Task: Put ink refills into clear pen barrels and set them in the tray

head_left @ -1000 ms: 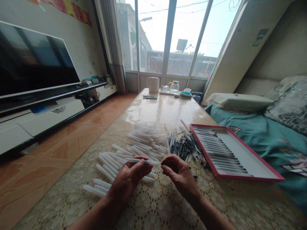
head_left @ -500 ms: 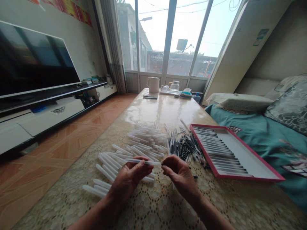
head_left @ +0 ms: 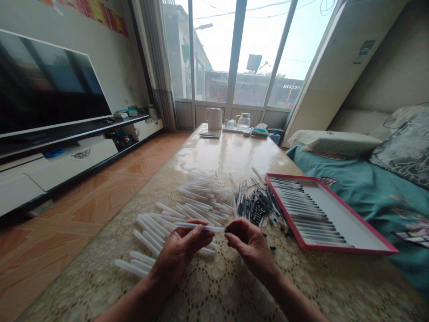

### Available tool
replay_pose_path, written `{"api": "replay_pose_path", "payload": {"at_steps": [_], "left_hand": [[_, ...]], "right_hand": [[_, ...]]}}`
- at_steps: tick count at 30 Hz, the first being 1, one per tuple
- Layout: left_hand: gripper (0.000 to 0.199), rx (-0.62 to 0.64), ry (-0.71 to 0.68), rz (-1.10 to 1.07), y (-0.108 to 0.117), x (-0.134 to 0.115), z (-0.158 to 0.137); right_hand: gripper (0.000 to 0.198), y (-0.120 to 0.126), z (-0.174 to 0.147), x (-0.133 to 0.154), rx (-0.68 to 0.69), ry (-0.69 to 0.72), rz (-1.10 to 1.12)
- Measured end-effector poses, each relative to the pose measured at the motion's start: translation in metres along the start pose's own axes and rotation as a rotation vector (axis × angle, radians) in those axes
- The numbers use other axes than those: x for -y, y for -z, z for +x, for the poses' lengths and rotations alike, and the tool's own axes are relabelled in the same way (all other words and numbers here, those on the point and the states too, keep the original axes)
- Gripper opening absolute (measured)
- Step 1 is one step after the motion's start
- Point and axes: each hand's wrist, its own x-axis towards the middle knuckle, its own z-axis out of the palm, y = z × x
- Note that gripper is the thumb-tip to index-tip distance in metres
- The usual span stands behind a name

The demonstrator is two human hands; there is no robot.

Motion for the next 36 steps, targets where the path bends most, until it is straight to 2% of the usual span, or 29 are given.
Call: {"api": "replay_pose_path", "payload": {"at_steps": [12, 17, 22, 24, 31, 34, 36], "left_hand": [[0.014, 0.017, 0.024, -0.003, -0.0017, -0.0002, 0.0], [0.016, 0.003, 0.025, -0.004, -0.0017, 0.0011, 0.0], [0.017, 0.02, 0.031, -0.023, -0.0033, -0.0005, -0.0009], [0.016, 0.03, 0.032, -0.003, -0.0041, -0.0025, -0.0015], [0.017, 0.056, 0.04, 0.03, -0.004, -0.0034, -0.0019], [0.018, 0.013, 0.043, 0.002, -0.0029, -0.0021, -0.0004], [0.019, -0.006, 0.038, -0.008, -0.0023, -0.002, 0.0008]], "right_hand": [[0.02, 0.0, -0.0013, -0.0017, -0.02, -0.03, -0.054], [0.025, -0.0007, -0.0041, -0.0062, -0.013, -0.003, -0.205], [0.035, -0.0034, -0.0073, -0.007, -0.012, 0.119, -0.438], [0.037, -0.0043, -0.0078, -0.0051, 0.011, 0.112, -0.433], [0.051, -0.0058, -0.0063, -0.0057, 0.073, -0.068, -0.182], [0.05, -0.0031, -0.0058, -0.0047, 0.071, -0.037, -0.252], [0.04, -0.0013, -0.0061, -0.0016, 0.058, 0.022, -0.328]]}}
